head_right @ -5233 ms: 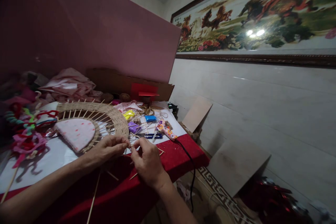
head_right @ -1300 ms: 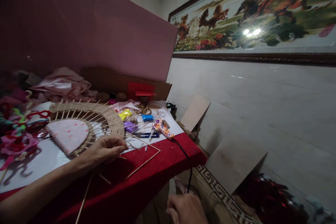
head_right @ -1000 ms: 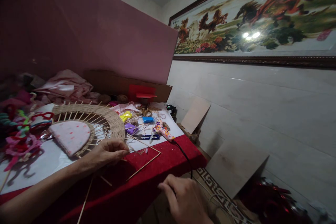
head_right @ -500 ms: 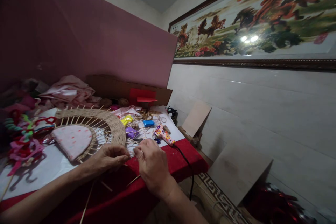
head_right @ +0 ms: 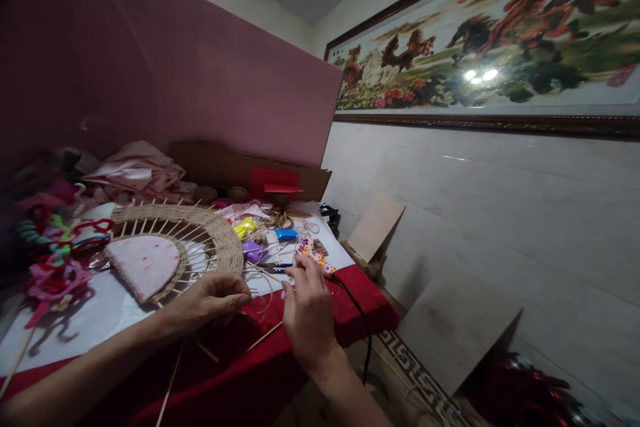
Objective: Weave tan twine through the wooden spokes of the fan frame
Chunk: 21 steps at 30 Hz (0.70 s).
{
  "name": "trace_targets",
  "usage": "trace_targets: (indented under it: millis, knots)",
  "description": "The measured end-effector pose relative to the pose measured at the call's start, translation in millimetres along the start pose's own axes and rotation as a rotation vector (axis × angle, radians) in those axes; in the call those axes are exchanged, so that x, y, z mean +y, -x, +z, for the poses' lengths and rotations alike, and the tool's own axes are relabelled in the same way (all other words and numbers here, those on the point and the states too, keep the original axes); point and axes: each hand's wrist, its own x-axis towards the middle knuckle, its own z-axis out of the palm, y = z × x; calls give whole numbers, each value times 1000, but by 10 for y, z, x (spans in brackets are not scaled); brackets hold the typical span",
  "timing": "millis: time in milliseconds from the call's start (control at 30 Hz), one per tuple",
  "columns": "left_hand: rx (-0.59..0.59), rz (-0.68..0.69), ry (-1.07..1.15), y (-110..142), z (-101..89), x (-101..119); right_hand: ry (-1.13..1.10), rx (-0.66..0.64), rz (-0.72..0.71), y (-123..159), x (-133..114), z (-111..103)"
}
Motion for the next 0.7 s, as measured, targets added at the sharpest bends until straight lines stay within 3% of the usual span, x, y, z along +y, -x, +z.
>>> trace_targets:
  millis: [100, 233, 367, 533, 633, 700]
  knots:
    - [-6, 25, -1, 0, -11, -18, -278, -69, -143, 23, -189, 12]
    - [5, 53, -2, -4, -21, -18, -482, -260, -61, 24, -290, 125]
    - [13, 28, 12, -7, -13, -14, -490, -328, 93, 63, -190, 221]
    - [48, 50, -66, 15, 15, 2, -422, -356, 121, 143, -107, 244]
    - [196, 193, -217, 33, -35, 104, -407, -346, 117, 177, -104, 258]
    - [366, 272, -313, 68, -128, 218, -417, -340, 125, 190, -100, 275]
